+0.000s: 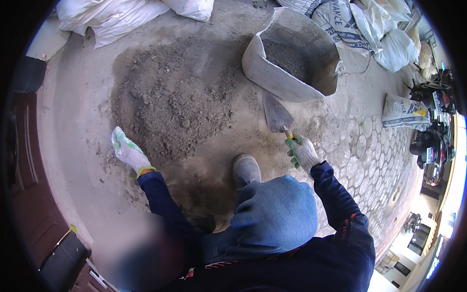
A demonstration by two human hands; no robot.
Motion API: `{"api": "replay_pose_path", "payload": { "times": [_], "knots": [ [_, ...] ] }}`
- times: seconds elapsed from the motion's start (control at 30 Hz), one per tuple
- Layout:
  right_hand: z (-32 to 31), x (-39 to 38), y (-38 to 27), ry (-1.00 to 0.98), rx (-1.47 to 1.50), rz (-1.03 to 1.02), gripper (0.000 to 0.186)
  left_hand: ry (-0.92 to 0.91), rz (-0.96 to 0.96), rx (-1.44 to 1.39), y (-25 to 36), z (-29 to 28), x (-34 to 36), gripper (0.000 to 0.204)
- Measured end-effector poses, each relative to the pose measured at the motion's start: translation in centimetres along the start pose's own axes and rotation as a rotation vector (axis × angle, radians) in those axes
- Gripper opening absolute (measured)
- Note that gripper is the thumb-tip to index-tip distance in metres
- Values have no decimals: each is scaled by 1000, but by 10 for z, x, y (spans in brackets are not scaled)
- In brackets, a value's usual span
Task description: The person puts on green work gloves, then uses a trowel to scoop a pile of dry cement from the floor into a large fabric bag. The person repeatedly scoops and transfers the material until the pile is mostly cleared.
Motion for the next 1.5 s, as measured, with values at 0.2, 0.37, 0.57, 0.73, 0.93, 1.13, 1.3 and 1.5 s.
{"api": "replay_pose_path", "payload": {
  "times": [0.2, 0.37, 0.57, 0.73, 0.93, 1.13, 1.3, 1.5],
  "knots": [
    [121, 35, -45, -247, -340, -222, 39, -65, 44, 28, 3, 17, -11, 41],
    [212, 75, -129, -271, -325, -493, 35, -55, 97, 0, 31, 27, -8, 37],
    [176, 45, -138, -353, -234, -353, 40, -7, 132, -137, 49, 15, -3, 34],
    [127, -21, -161, -414, -185, -295, 43, -39, 157, -158, 58, 23, -4, 37],
    [26, -120, -193, -325, -161, -380, 54, -56, 168, -286, 67, 43, -5, 34],
    [-74, -175, -195, 85, -9, -474, 59, -76, 148, -280, 66, 43, -7, 33],
    [-84, -114, -164, 904, -931, -633, 51, -84, 119, -260, 65, 44, -10, 33],
    [-72, -73, -105, 1090, -508, -780, 51, -114, 195, -188, 71, 42, -10, 35]
  ]
}}
Point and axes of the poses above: each hand's wrist, its own x-axis towards the middle knuckle, its own z-axis out of the palm, y = z × x, the point moved 5 cm from there along x, towards the middle knuckle, and after that the axes turned 11 degrees about -y, right-handed, at the moved point
